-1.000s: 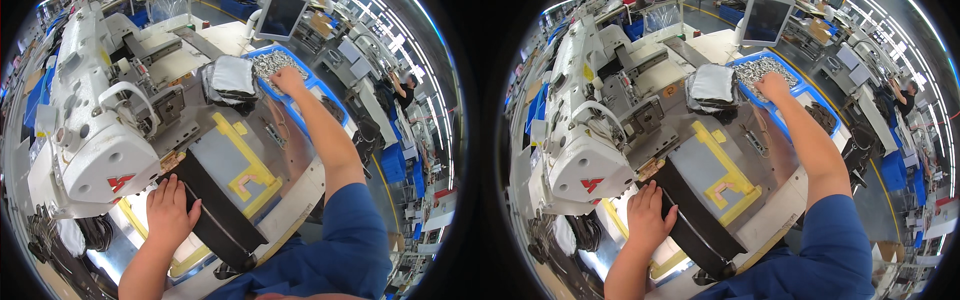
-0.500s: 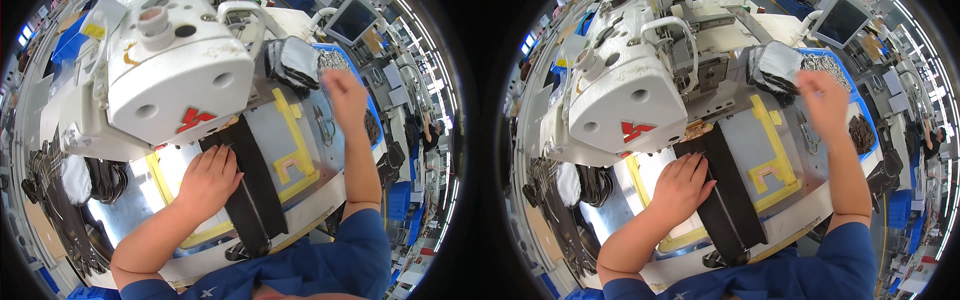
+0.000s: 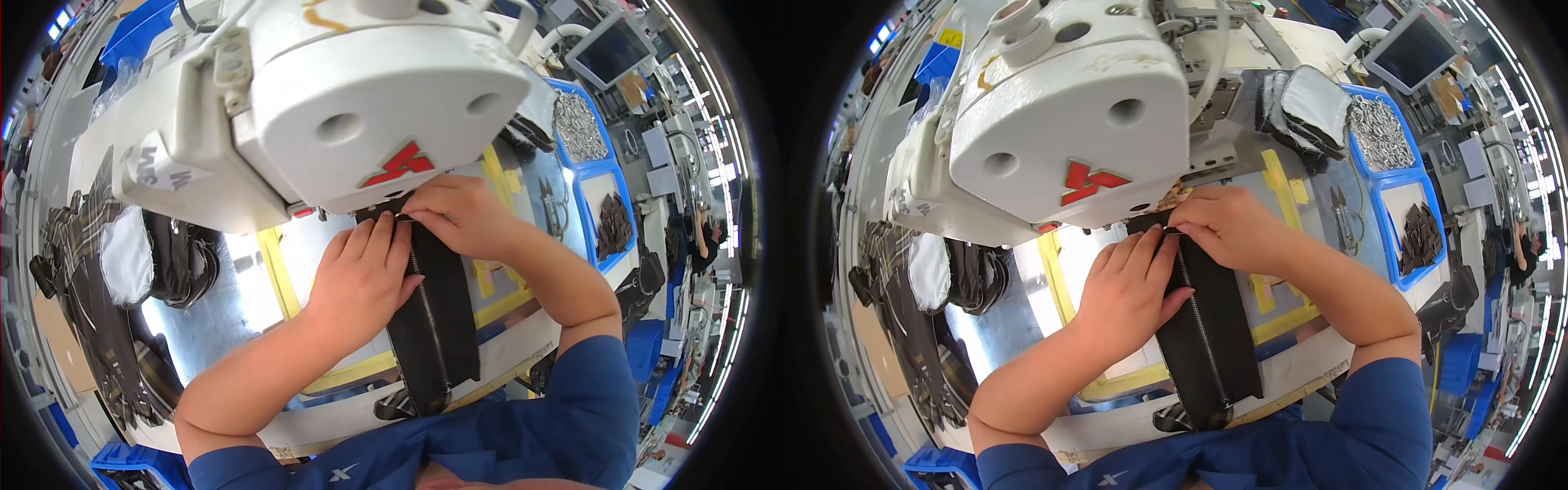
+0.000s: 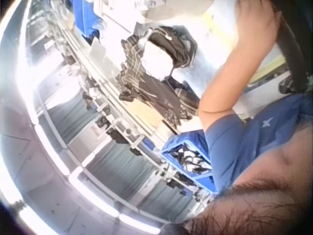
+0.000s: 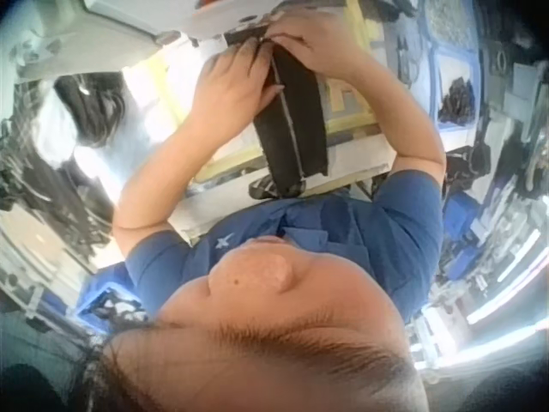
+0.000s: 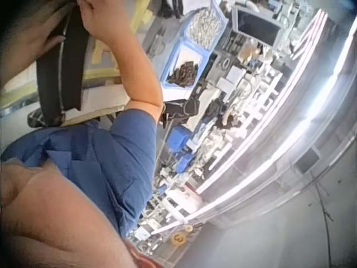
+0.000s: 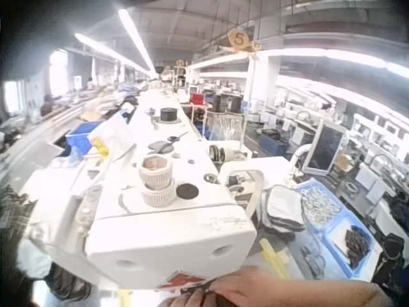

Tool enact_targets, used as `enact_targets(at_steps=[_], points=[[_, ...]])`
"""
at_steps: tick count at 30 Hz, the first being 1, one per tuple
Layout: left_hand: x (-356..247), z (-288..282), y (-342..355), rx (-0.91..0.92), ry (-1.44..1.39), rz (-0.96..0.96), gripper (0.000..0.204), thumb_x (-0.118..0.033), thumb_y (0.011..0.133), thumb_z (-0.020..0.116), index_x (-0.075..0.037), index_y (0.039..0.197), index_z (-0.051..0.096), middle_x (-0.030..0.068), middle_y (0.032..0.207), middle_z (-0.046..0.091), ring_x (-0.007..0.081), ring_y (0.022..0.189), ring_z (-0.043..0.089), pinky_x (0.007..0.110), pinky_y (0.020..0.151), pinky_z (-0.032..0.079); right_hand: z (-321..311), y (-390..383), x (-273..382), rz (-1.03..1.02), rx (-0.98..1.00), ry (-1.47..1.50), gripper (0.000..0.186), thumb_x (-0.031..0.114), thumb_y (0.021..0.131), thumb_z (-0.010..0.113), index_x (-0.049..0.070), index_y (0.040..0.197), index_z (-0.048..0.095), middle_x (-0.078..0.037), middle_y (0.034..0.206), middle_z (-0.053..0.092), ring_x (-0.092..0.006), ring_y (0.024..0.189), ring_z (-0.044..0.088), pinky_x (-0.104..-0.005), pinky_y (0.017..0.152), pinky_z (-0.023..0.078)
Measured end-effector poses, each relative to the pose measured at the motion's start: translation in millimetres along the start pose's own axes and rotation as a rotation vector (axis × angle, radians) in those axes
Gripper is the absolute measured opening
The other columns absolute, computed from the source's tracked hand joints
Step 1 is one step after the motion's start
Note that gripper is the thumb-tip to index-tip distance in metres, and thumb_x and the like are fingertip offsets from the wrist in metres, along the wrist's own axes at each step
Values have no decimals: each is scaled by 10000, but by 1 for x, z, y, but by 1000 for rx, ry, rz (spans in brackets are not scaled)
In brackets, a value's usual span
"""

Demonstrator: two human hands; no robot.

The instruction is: The person sews zippers onto small fabric pouches using an industrial sewing machine. They align the zipper tape with the fabric edge, guide the material under the presser foot, and stitch along the zipper line. The person repeats this process for multiple pouches, occasionally adjusting the fabric and trimming threads.

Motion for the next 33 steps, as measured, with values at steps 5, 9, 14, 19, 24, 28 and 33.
enact_targets(at_steps=[5, 9, 14, 19, 24, 28, 33], points=[[1, 3, 0, 66, 21, -28, 666, -372, 852, 834, 18, 1363, 660, 106, 1173, 582, 276, 1060, 573, 401, 902, 468, -2, -4, 8, -41, 0, -80, 141, 125, 935, 740, 30, 1035, 768, -122, 1004, 745, -345, 915, 715, -431, 821, 587], [-1, 7, -1, 82, 32, -36, 696, -380, 855, 827, 20, 1396, 650, 103, 1173, 584, 270, 1059, 568, 399, 905, 467, 2, -3, 12, -172, -36, -235, 141, 141, 925, 749, 31, 1014, 743, -130, 975, 728, -348, 899, 705, -437, 806, 586], [-4, 6, -1, 54, 114, 19, 700, -390, 861, 818, 19, 1407, 661, 103, 1392, 606, 260, 1078, 563, 386, 916, 466, 5, 12, 8, -87, 54, -350, 141, 128, 927, 706, 19, 1016, 704, -164, 934, 707, -384, 888, 701, -466, 797, 579], [1, 7, 0, 72, 70, -21, 712, -388, 839, 833, 13, 1404, 670, 116, 1534, 573, 259, 1082, 567, 384, 910, 472, 2, 32, 18, -115, 170, -388, 131, 78, 921, 657, -3, 1015, 699, -209, 973, 718, -417, 912, 710, -492, 790, 576], [4, 3, 4, 78, -10, -64, 731, -365, 796, 868, 6, 1394, 671, 124, 1517, 592, 265, 1068, 589, 390, 898, 483, 4, 33, 14, -170, 111, -468, 90, 72, 916, 658, 16, 959, 713, -202, 996, 732, -408, 925, 719, -499, 787, 579], [9, -1, 8, 55, -86, -70, 725, -359, 780, 879, 1, 1375, 675, 123, 1488, 619, 272, 1050, 607, 395, 890, 490, -1, 19, 12, 15, 110, -411, 128, 96, 923, 678, 34, 1014, 743, -164, 1042, 742, -361, 973, 724, -462, 834, 587], [15, 0, 9, 68, -140, -89, 719, -351, 768, 890, -9, 1366, 684, 123, 1483, 626, 287, 1053, 623, 410, 904, 505, 6, -13, 12, -88, -7, -361, 286, 91, 899, 712, 41, 1177, 754, -97, 1138, 739, -294, 1016, 723, -414, 894, 584]])
Point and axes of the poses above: each hand's wrist, its own y-axis towards the middle knuckle, its own z-axis out of the palm, x = y × z, the point moved 7 cm from there along y, towards the middle knuckle
